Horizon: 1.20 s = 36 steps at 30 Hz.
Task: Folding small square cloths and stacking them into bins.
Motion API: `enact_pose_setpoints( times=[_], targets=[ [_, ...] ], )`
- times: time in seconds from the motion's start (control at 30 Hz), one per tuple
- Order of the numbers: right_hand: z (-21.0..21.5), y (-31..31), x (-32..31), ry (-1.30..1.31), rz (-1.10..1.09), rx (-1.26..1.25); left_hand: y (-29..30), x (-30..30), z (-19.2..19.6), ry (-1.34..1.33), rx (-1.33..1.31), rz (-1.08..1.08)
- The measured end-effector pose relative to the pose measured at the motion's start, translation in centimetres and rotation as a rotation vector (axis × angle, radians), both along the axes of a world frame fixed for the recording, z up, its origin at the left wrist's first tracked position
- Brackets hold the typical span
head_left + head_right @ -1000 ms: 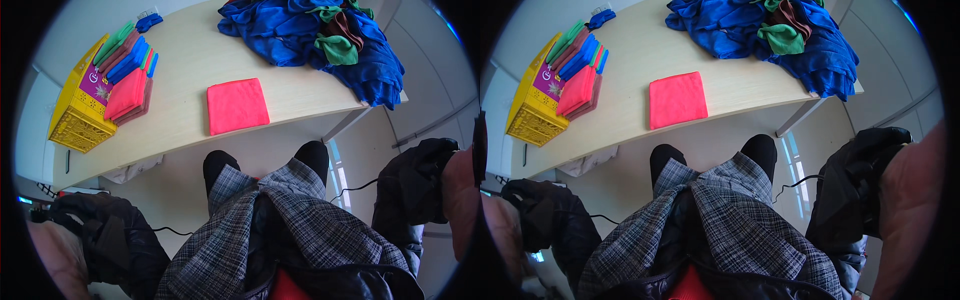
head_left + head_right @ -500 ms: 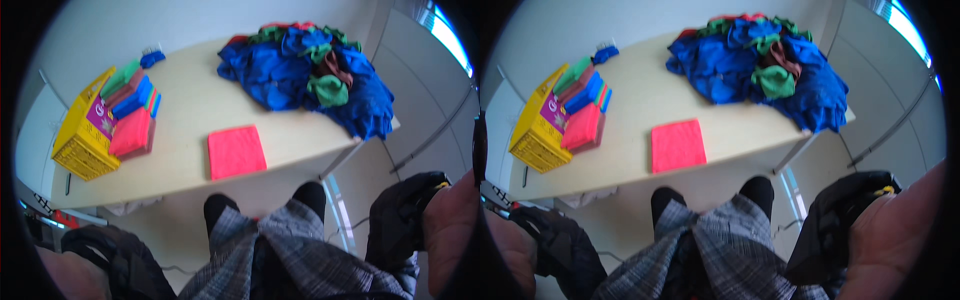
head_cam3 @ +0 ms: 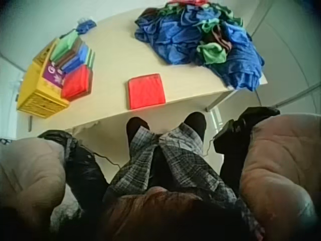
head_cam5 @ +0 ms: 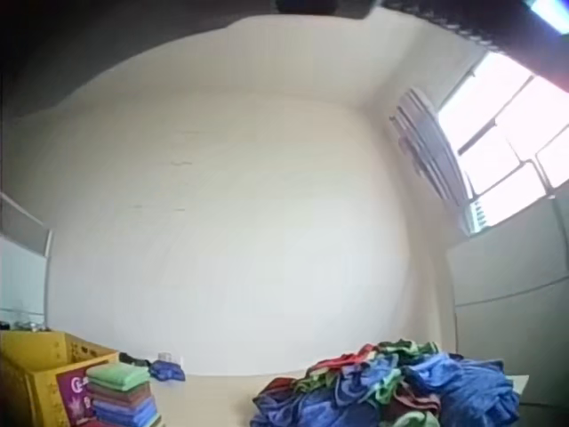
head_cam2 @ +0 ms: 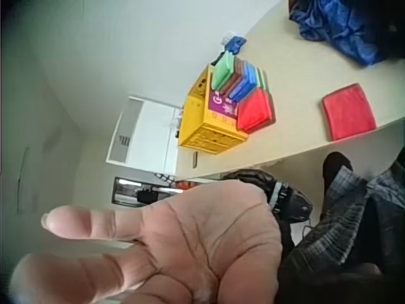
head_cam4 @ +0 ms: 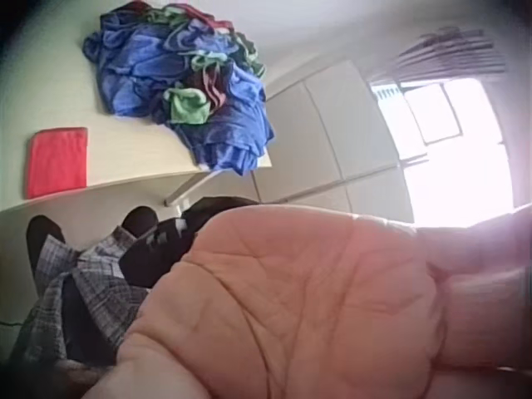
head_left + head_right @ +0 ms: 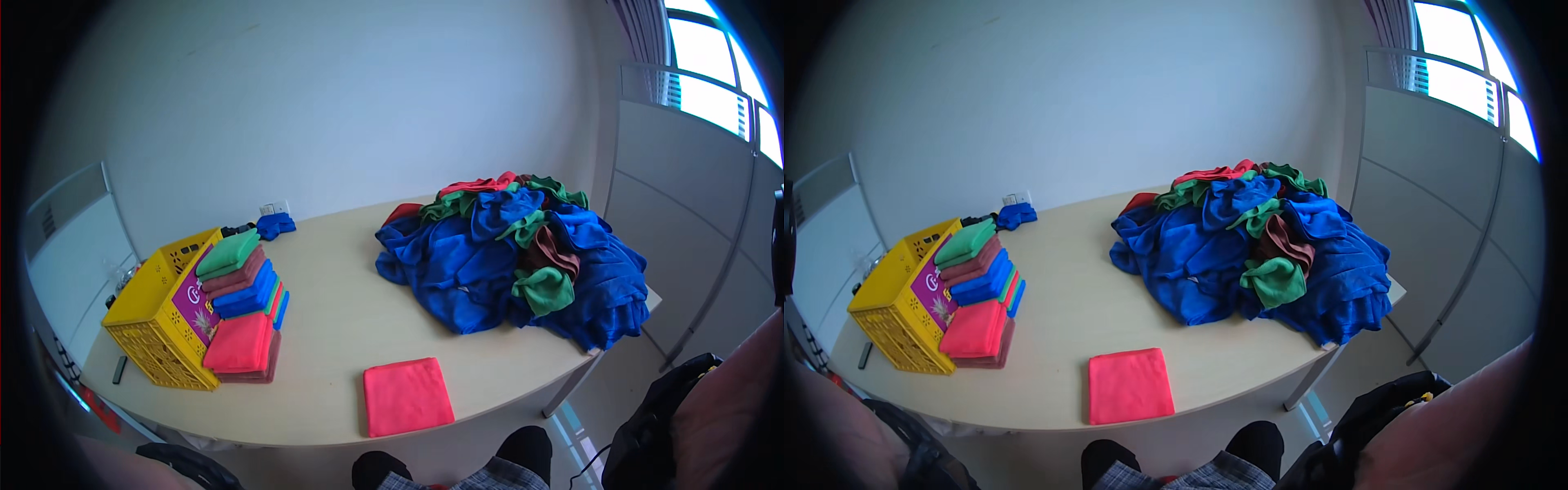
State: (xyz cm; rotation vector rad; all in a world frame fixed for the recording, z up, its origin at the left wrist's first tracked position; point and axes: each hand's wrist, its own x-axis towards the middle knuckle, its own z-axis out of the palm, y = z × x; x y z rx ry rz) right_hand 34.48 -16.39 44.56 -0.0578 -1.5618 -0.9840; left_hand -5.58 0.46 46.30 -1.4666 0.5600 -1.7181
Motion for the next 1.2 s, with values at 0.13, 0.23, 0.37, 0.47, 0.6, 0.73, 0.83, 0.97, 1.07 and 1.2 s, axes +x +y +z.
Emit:
enact_pose_setpoints(
  times=[0.13,0.23,0.37,0.47,0.6,0.73,0.83,0.97,1.07,1.2],
  targets=[
    [0.6,0.8,-0.1,-0.011,-0.006,0.045,0.2,0.0,0.6,-0.020,0.054,0.013],
    [0.8,1.1,-0.4,-0.013,-0.013,0.057,0.2,-0.2,0.7,-0.028,0.072,0.020],
    [0.5,1.2,-0.9,-0.002,-0.023,0.057,-0.1,-0.6,0.5,-0.024,0.081,0.029],
    [0.5,1.0,-1.2,0.005,-0.029,0.071,-0.7,-0.7,0.7,-0.024,0.102,0.037],
    [0.1,0.6,-1.6,0.017,-0.036,0.071,-1.7,-0.9,0.5,-0.020,0.112,0.049],
    [-1.0,0.1,-2.8,0.033,-0.051,0.026,-2.5,-1.7,-0.9,-0.010,0.076,0.053],
    [-2.2,0.0,-3.4,0.041,-0.052,-0.025,-3.1,-2.1,-2.7,-0.004,0.032,0.068],
    [-5.4,-0.5,-4.1,0.074,-0.066,-0.166,-4.2,-2.2,-6.7,0.033,-0.097,0.076],
    [-9.5,-0.5,-6.2,0.132,-0.037,-0.302,-6.0,-3.6,-9.7,0.098,-0.221,0.120],
    [-12.1,-1.7,-7.3,0.186,-0.063,-0.422,-7.3,-4.0,-11.6,0.158,-0.327,0.113]
  ],
)
